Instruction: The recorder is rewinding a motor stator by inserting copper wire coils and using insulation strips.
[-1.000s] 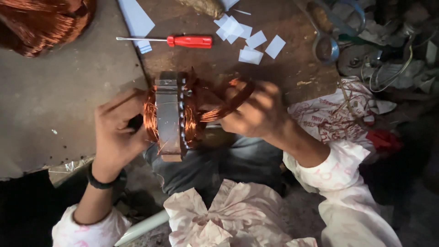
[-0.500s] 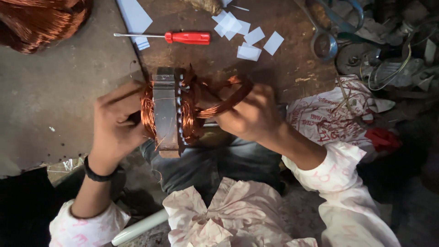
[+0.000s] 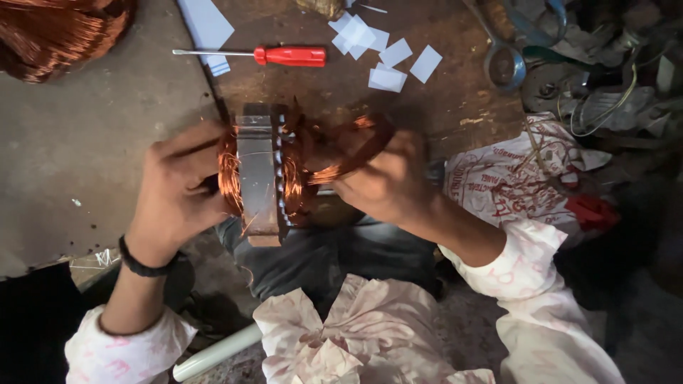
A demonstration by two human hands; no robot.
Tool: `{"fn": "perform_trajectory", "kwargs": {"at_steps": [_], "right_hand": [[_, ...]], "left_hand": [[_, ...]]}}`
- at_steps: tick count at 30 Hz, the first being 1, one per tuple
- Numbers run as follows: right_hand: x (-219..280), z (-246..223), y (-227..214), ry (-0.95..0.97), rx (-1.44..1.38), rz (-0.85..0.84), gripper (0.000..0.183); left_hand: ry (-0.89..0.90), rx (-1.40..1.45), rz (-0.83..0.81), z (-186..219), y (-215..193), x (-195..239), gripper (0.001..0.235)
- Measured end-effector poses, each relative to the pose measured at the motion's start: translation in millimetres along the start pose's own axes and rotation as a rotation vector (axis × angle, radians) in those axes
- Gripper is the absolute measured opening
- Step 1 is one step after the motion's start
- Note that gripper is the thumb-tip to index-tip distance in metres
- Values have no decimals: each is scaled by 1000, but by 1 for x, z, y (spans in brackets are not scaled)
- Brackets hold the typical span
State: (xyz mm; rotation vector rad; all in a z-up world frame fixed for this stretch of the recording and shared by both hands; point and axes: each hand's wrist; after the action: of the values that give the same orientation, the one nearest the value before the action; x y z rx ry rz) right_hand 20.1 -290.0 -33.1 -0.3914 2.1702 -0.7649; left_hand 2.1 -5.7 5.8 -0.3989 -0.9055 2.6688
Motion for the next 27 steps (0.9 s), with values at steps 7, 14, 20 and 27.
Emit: {"fn": "perform_trajectory", "kwargs": {"at_steps": [7, 14, 20, 27], "right_hand": [[3, -4, -2, -59, 67, -9, 22], [-10, -2, -5, 64, -129, -70, 18], [-2, 3, -1, -44, 18, -67, 17], [-3, -6, 1, -43, 10, 2, 20]], "left_hand": [[-36, -97, -7, -13, -1, 19, 23], [86, -293, -195, -17, -13, 15, 22], [67, -64, -23, -6, -2, 5, 33], [77, -210, -39, -10, -3, 11, 34]]}}
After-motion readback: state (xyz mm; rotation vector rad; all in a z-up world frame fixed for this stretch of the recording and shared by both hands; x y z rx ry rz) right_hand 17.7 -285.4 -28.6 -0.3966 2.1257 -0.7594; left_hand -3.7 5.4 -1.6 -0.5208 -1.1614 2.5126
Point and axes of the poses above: each hand's wrist, its own x-axis away from the middle knuckle, its own y-axis out of the palm, z = x × y, and after that the axes turned 3 degrees about z, right-handed
